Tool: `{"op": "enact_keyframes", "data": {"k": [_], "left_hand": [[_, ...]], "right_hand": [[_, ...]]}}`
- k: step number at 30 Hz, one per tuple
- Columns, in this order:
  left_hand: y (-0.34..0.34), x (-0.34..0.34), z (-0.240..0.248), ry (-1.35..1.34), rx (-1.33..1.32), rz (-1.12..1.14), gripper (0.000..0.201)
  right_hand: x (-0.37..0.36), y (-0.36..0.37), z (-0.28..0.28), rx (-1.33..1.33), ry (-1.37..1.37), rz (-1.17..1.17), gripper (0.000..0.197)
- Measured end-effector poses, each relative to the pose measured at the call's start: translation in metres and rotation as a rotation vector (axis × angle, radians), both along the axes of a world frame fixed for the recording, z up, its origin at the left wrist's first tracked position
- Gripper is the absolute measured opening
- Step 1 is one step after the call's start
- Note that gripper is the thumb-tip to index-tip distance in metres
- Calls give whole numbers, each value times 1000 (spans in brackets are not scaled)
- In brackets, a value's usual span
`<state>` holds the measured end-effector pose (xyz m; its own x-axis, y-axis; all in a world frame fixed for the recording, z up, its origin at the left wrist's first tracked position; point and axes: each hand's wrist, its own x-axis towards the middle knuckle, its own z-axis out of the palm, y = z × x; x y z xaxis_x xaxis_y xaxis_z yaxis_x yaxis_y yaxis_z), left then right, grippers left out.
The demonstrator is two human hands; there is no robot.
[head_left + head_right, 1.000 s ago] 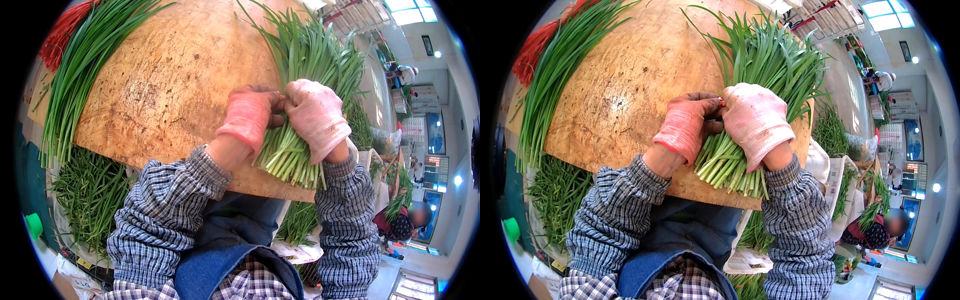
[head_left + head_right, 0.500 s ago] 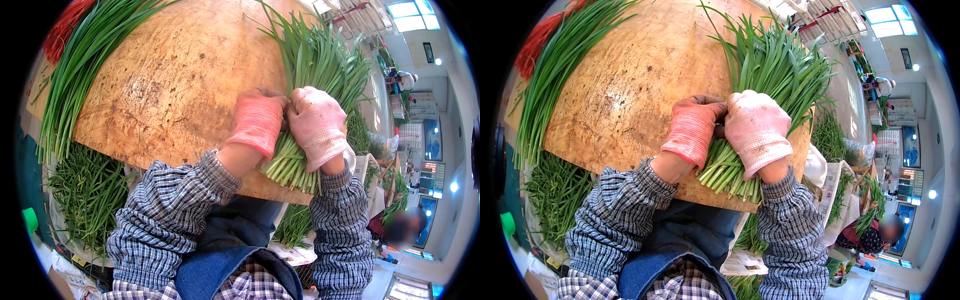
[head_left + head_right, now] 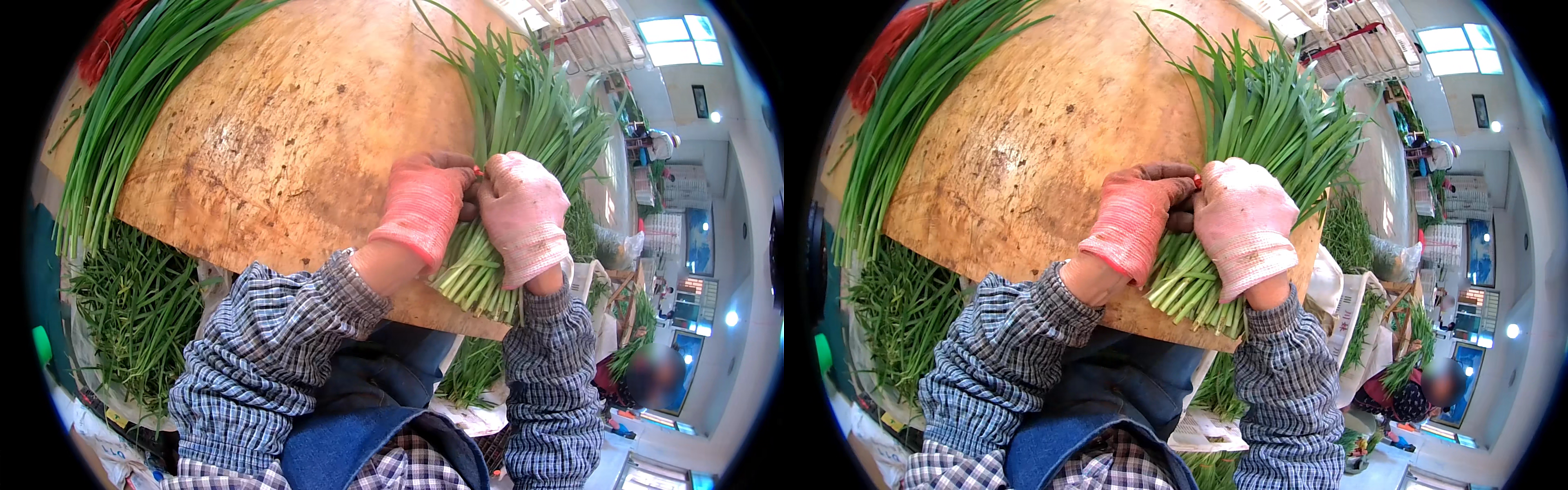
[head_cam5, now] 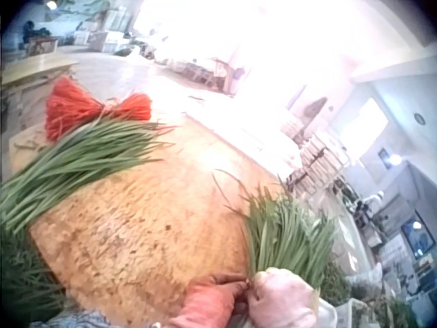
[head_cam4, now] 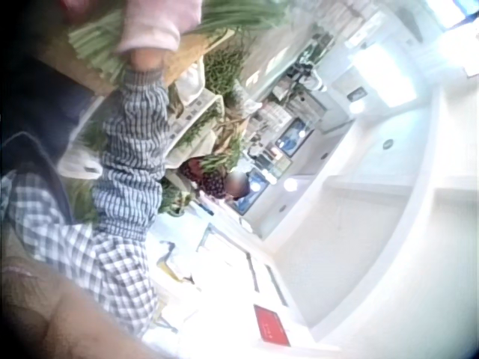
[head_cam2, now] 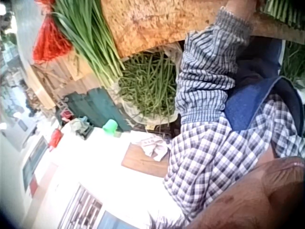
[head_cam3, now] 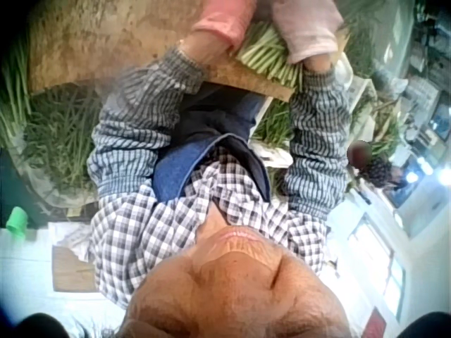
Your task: The person organizes green leafy vegetables into a bundle by hand, removes stray leaves, and wraps a red rubber band around the stems.
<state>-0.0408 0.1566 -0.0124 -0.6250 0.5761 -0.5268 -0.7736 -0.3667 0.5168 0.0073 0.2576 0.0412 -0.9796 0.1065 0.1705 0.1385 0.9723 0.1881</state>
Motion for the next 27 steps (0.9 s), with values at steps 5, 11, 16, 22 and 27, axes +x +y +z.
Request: {"op": "enact_keyframes", "data": {"k": [5,11,16,22,27], "left_hand": [[-2,1,-5,9,45,33,21],[2,0,-11,-2,55,25,22],[3,-1,-11,2,59,-24,23],[4,-3,-7,75,-9,-70,22],[4,-2,-12,52,83,-62,20]], "right_hand": [[0,0,-1,-4,0,-2,10],[2,-3,1,2,22,-30,9],[2,-2,-2,13,49,-30,9],[1,1,-1,10,40,12,8],[-1,2,-1,-7,21,20,7]]}}
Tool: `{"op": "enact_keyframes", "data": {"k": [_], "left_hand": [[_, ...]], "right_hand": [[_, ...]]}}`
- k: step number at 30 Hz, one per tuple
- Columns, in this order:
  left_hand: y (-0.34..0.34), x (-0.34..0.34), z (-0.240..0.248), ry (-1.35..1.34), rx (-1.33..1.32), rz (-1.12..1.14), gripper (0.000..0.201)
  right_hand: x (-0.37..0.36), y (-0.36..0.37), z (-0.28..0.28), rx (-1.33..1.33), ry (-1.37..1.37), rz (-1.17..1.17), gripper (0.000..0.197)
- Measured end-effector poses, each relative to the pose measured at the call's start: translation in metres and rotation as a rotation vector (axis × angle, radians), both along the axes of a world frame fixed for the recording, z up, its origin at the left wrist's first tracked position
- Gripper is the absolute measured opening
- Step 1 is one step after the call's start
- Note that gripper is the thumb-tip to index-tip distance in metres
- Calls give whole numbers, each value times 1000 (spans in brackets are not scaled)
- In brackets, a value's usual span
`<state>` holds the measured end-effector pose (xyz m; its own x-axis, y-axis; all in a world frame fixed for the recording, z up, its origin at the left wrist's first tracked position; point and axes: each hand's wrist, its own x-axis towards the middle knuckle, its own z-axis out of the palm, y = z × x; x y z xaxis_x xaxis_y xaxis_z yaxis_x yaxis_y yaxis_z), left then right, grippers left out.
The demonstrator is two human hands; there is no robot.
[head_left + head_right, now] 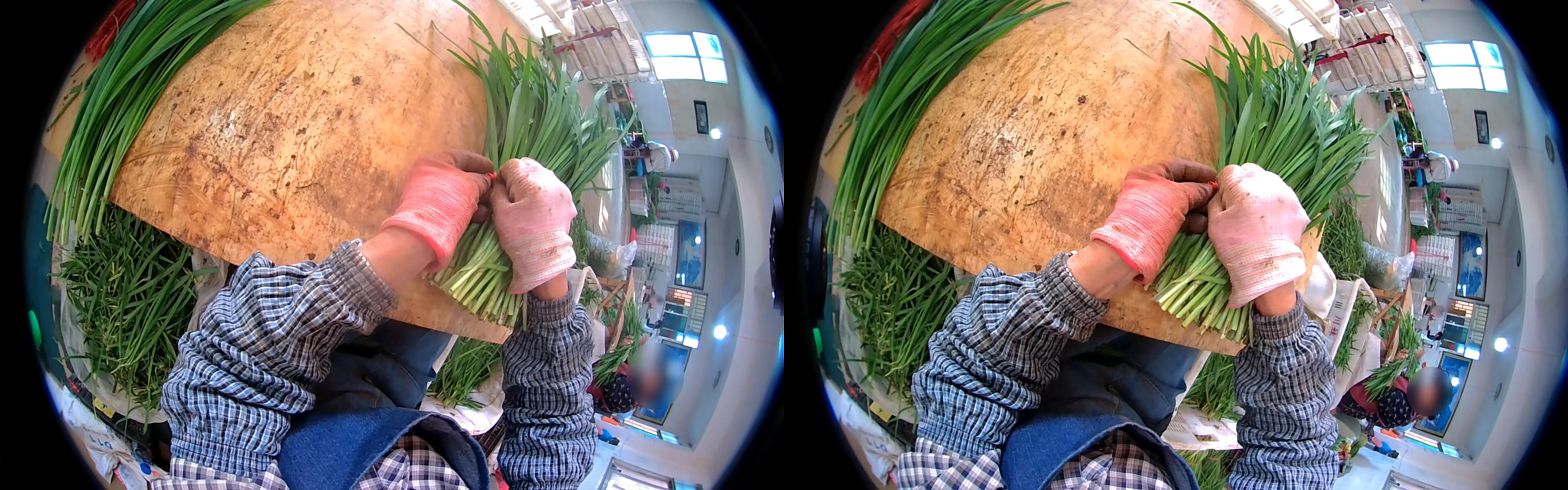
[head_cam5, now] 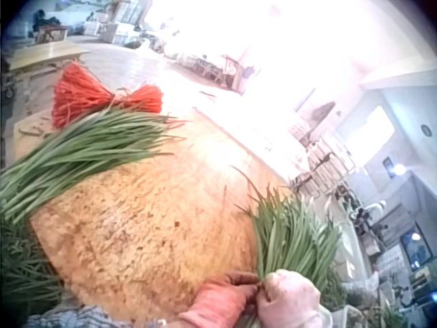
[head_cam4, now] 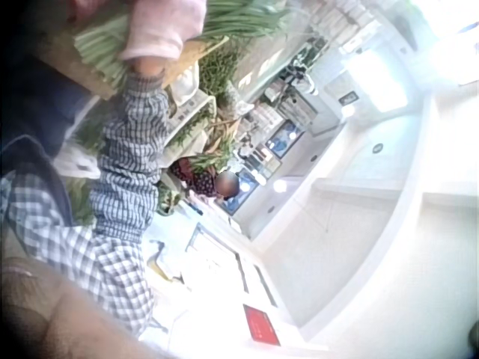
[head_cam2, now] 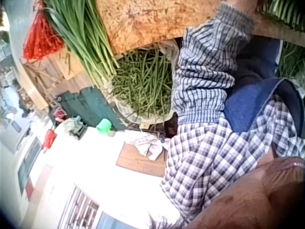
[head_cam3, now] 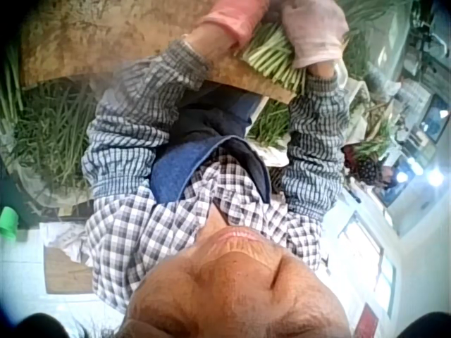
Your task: The person organizes green leafy vegetables into a bundle by hand, removes stray leaves, and wraps a red rubber band around the stems.
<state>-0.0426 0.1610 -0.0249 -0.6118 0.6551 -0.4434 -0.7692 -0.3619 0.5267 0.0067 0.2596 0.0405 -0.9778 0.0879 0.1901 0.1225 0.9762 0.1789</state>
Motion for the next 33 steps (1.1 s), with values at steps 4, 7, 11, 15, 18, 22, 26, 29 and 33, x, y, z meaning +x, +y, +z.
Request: {"op": "enact_keyframes", "data": {"k": [4,7,11,15,18,22,26,29,33], "left_hand": [[-2,-1,0,1,32,-18,17],[-2,-3,-1,15,3,-35,15],[8,-11,1,331,-276,-60,14],[8,-12,14,914,-734,-110,21],[1,-22,28,980,-780,-261,26],[9,-37,2,1403,-844,-496,14],[-2,-31,12,473,-397,-377,19],[-2,-29,26,317,-327,-378,18],[3,-41,-10,1056,-451,-369,20]], "right_hand": [[0,1,2,-34,2,-1,8],[0,2,-1,-36,-9,4,8],[-2,4,-1,-34,-11,12,9],[-2,6,2,-68,-35,-35,9],[-2,7,3,-127,-19,-24,10],[3,8,15,-378,-39,-69,12],[11,28,7,-744,-33,-111,12],[10,27,4,-747,-10,-150,15],[5,12,8,-590,36,-152,16]]}}
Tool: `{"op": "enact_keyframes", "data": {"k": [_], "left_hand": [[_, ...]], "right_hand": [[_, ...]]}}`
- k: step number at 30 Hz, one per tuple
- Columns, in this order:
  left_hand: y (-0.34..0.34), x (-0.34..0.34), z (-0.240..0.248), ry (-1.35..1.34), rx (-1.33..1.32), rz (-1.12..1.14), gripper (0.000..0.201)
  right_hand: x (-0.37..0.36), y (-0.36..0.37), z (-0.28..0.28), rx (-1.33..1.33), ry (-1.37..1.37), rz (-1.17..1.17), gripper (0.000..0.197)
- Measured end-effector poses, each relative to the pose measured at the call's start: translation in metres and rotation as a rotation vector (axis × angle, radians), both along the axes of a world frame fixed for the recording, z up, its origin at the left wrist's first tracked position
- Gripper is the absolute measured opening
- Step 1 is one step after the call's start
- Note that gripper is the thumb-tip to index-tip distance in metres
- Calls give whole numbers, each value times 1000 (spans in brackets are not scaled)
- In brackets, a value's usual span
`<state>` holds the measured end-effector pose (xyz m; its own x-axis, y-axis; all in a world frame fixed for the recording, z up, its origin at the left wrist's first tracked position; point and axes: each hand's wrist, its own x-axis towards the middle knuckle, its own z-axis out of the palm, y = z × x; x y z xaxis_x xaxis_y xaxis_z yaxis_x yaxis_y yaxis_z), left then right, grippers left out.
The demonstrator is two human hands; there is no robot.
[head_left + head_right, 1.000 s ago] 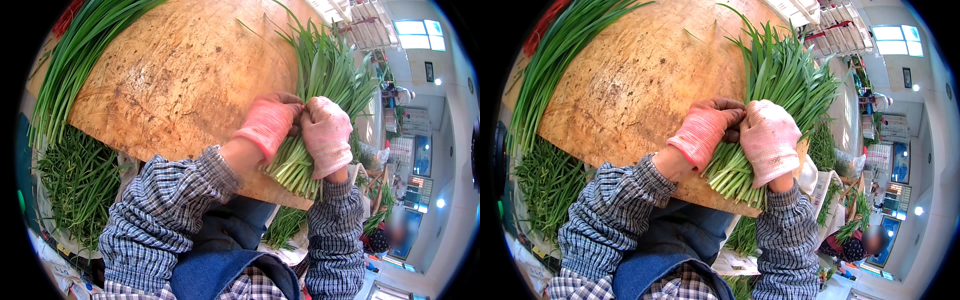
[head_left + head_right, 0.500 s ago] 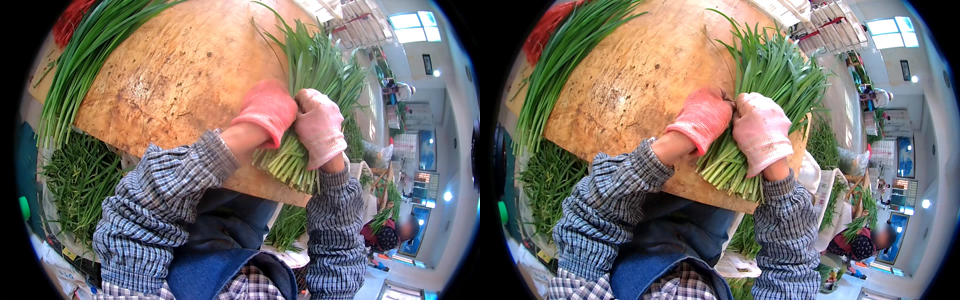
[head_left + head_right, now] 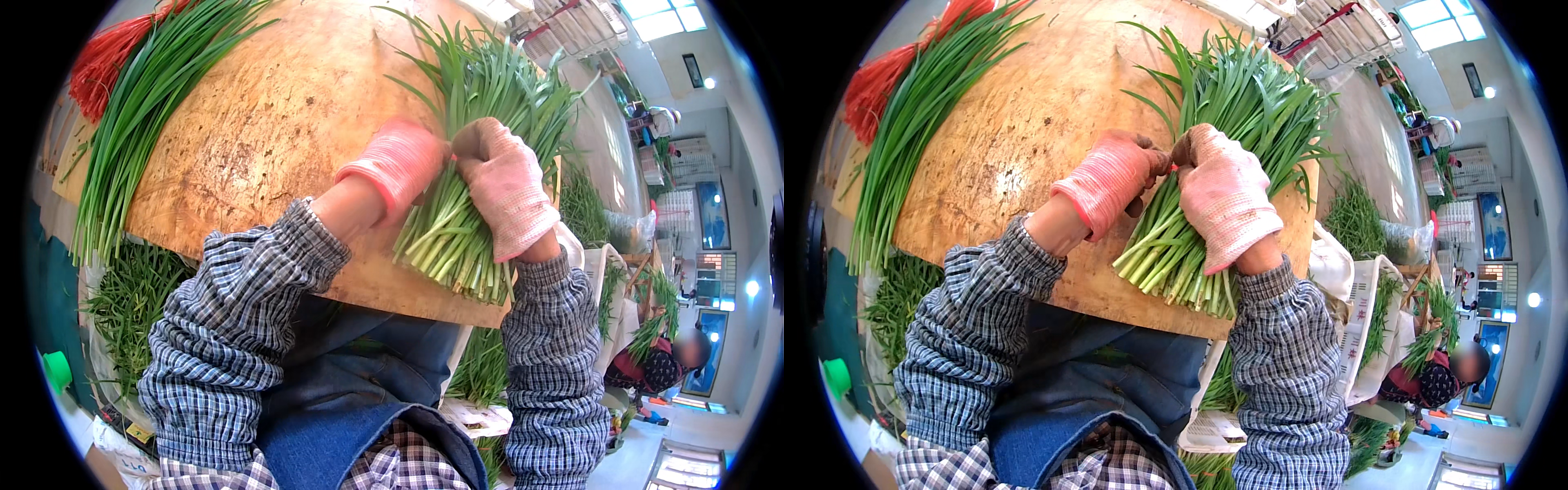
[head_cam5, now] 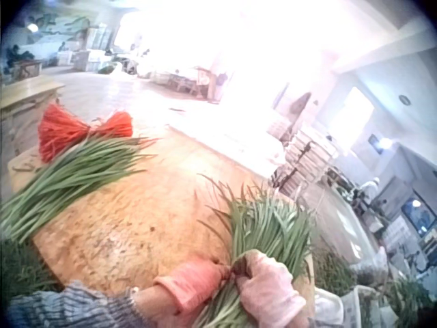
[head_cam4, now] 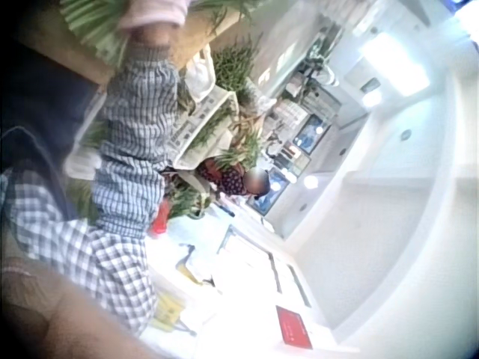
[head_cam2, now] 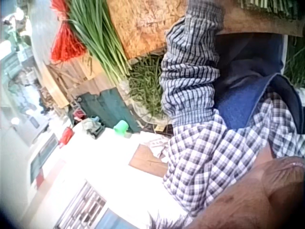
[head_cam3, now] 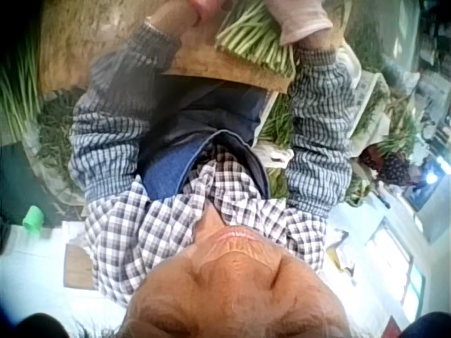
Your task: The person organizes green leafy vegetables into a bundle by hand, removes stray leaves, and wraps a red rubber band around the stems.
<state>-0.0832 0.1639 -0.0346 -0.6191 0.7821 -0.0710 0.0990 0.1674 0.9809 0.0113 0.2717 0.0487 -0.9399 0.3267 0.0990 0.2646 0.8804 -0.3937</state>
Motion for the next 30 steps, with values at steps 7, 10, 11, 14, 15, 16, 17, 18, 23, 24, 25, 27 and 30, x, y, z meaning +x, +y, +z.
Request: {"op": "enact_keyframes", "data": {"k": [7,10,11,14,15,16,17,18,23,24,25,27,30], "left_hand": [[7,-12,-22,447,52,-139,21],[7,-14,-17,263,50,-173,22],[4,-11,-9,123,27,-127,22],[2,1,38,-300,-67,45,23],[3,-3,33,-201,-42,13,23],[5,-3,28,-162,-46,22,24],[6,-2,30,-123,-51,26,25],[5,5,49,-143,-86,71,26],[2,13,69,-10,-191,66,41],[6,12,62,20,-197,61,42],[9,12,57,50,-202,56,43],[9,11,48,203,-169,-27,45],[2,15,54,-8,-60,-10,41]], "right_hand": [[1,0,2,-184,26,-38,29],[3,6,-6,-198,129,8,44],[2,8,-8,-194,167,40,48],[3,8,0,-248,103,3,61],[1,2,2,-231,71,-33,62],[0,-3,4,-213,39,-69,62],[0,-7,4,-76,14,-96,60],[0,-8,2,-36,22,-116,57],[2,-2,-4,-3,74,-239,45],[4,1,-6,-49,105,-237,44],[7,5,-8,-94,136,-235,44],[13,10,-11,-208,200,-231,45],[15,13,-10,-271,224,-206,45]]}}
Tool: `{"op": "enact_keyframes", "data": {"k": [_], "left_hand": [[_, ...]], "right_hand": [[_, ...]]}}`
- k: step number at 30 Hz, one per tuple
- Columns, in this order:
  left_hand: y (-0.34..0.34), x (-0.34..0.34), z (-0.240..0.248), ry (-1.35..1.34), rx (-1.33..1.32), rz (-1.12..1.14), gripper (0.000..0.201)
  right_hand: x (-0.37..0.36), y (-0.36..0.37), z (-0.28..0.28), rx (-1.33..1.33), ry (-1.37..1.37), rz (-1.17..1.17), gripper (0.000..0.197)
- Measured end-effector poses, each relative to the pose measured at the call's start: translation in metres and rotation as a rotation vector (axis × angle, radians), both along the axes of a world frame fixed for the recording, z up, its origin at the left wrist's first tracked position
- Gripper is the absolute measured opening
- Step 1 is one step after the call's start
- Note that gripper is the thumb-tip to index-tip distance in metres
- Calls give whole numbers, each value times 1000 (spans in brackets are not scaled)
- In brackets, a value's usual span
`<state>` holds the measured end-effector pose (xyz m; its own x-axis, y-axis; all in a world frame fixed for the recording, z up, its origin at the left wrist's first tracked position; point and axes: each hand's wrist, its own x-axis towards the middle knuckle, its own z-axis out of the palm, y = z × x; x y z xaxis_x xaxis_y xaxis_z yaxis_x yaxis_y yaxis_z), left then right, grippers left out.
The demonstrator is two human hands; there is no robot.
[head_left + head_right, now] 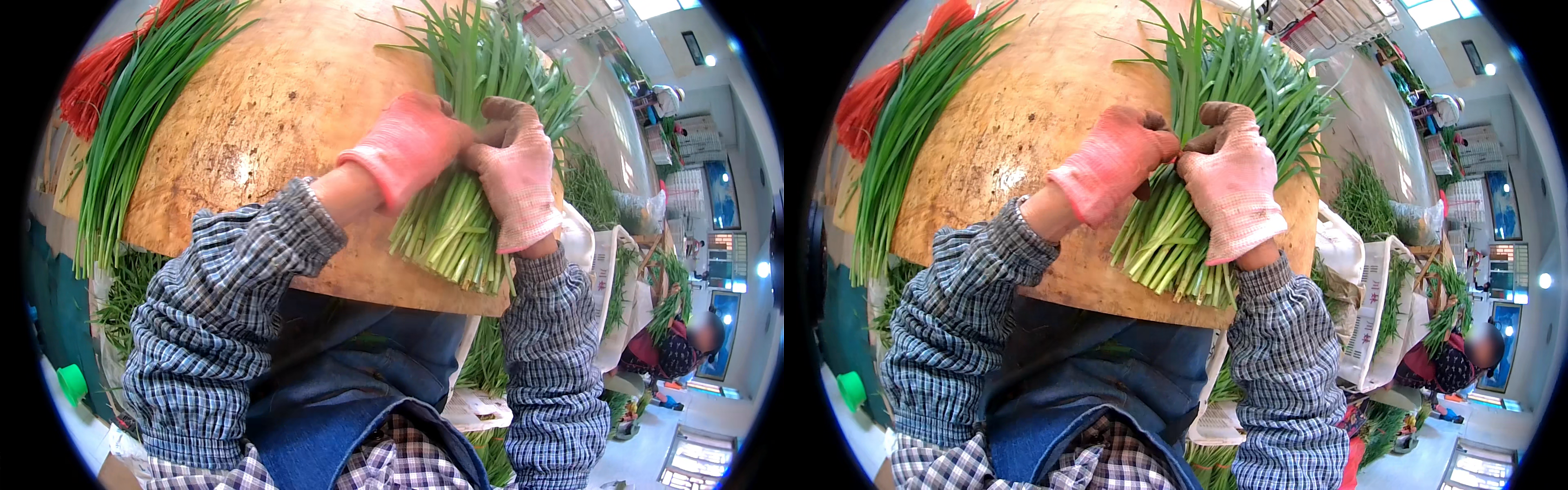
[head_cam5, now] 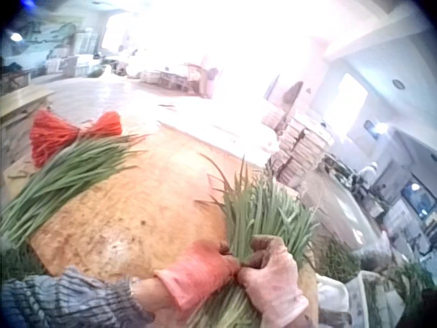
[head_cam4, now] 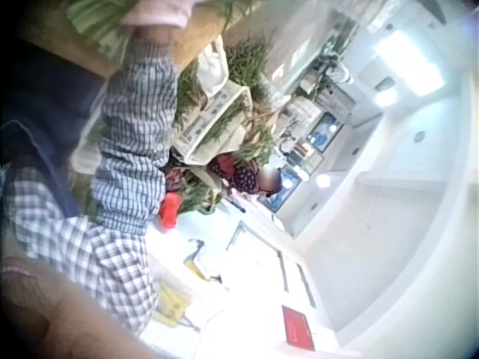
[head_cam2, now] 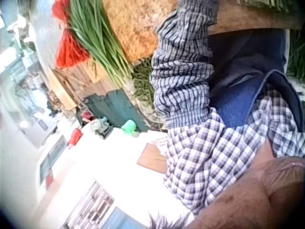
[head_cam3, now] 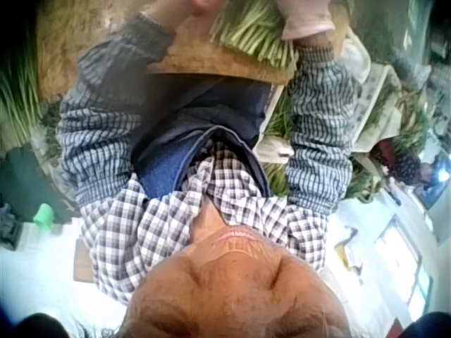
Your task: The person organizes green leafy vegetables into a bundle by hand, removes stray leaves, and wraps a red rubber band around the stems.
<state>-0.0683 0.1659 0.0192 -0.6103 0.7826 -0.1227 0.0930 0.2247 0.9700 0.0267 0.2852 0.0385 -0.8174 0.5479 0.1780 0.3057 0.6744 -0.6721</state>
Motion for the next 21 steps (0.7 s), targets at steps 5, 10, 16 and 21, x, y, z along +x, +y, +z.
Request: {"op": "enact_keyframes", "data": {"k": [5,10,16,21], "left_hand": [[-10,-1,-14,416,174,94,27],[-12,7,-12,882,-2,-39,25],[-12,5,8,1066,-182,-173,16],[7,-14,6,792,-143,-163,19]], "right_hand": [[1,0,0,-38,0,-3,44],[-2,-1,-1,49,-15,22,43],[-2,-6,5,42,-13,37,42],[27,2,37,-432,402,73,46]]}}
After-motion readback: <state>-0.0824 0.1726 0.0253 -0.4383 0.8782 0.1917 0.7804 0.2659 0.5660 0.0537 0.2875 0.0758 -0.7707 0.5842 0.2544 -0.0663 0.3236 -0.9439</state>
